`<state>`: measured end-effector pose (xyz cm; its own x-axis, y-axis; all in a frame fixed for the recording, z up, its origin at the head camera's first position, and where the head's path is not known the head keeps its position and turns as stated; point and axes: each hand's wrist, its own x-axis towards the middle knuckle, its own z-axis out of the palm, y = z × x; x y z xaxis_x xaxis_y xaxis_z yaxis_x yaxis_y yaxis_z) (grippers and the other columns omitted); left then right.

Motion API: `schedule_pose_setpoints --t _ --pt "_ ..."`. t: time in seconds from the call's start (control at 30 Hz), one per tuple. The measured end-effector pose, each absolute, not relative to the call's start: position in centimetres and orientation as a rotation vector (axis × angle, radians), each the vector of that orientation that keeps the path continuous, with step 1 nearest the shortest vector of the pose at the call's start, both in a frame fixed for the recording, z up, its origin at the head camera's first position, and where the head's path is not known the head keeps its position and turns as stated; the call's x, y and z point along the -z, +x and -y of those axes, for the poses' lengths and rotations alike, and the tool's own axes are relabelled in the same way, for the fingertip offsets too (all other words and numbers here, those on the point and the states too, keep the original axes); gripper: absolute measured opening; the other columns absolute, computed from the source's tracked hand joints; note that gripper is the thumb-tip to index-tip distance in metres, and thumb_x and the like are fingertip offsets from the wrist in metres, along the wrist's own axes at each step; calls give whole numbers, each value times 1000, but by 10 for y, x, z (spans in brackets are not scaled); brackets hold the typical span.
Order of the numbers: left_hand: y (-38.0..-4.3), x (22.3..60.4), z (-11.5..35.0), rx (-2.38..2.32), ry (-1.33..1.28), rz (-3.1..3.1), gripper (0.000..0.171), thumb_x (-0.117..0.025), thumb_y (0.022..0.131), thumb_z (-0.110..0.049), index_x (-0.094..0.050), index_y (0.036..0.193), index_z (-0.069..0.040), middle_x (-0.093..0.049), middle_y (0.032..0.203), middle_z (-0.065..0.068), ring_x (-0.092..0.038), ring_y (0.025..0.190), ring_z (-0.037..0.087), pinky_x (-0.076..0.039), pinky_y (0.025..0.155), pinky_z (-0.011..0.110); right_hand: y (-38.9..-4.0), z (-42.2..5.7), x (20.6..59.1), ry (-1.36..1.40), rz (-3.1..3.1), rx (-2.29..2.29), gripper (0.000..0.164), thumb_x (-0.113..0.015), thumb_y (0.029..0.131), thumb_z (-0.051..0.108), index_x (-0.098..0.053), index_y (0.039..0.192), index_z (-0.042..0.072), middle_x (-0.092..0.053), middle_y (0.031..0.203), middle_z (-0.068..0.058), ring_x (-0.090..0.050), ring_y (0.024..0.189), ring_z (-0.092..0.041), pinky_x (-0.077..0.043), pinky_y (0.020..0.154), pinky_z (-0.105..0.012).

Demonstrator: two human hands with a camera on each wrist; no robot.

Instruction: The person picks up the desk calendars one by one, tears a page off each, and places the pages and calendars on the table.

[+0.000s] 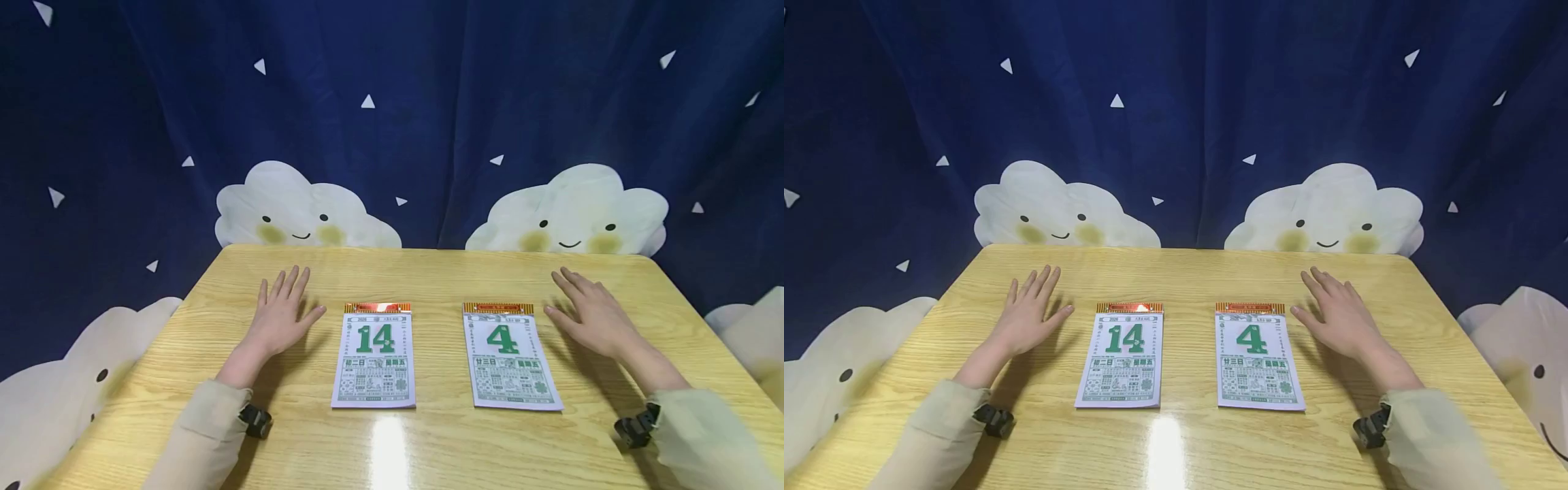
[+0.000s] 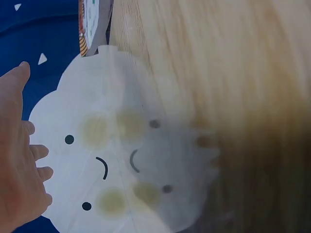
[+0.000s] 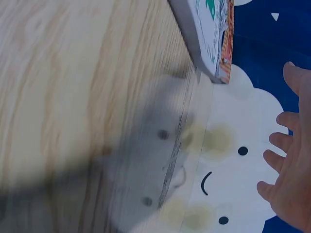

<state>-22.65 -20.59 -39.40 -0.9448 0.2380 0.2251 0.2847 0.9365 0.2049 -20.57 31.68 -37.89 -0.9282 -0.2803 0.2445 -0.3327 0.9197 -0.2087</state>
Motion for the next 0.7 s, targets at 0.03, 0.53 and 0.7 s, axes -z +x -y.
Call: schedule_pose_setpoints --t 0.03,0.53,0.7 --pt "-227 394 206 354 -395 2899 80 -38 88 -61 -13 147 -13 -14 151 17 -8 137 38 3 109 57 -206 -315 379 466 2872 -367 69 -49 90 45 -27 143 5 -24 146 -22 -23 130 -44 -14 105 -60" --pt "-224 393 198 454 -362 2952 77 -36 89 -60 -16 146 -13 -17 150 15 -14 136 39 -6 110 57 -214 -280 377 476 2899 -408 67 -45 92 46 -31 141 4 -30 143 -22 -31 126 -44 -27 100 -59" --pt "-222 394 194 543 -364 2951 79 -38 88 -60 -19 145 -9 -21 148 17 -20 134 39 -14 110 55 -215 -269 377 485 2918 -416 65 -44 92 45 -31 141 4 -31 143 -21 -31 127 -43 -28 100 -59"
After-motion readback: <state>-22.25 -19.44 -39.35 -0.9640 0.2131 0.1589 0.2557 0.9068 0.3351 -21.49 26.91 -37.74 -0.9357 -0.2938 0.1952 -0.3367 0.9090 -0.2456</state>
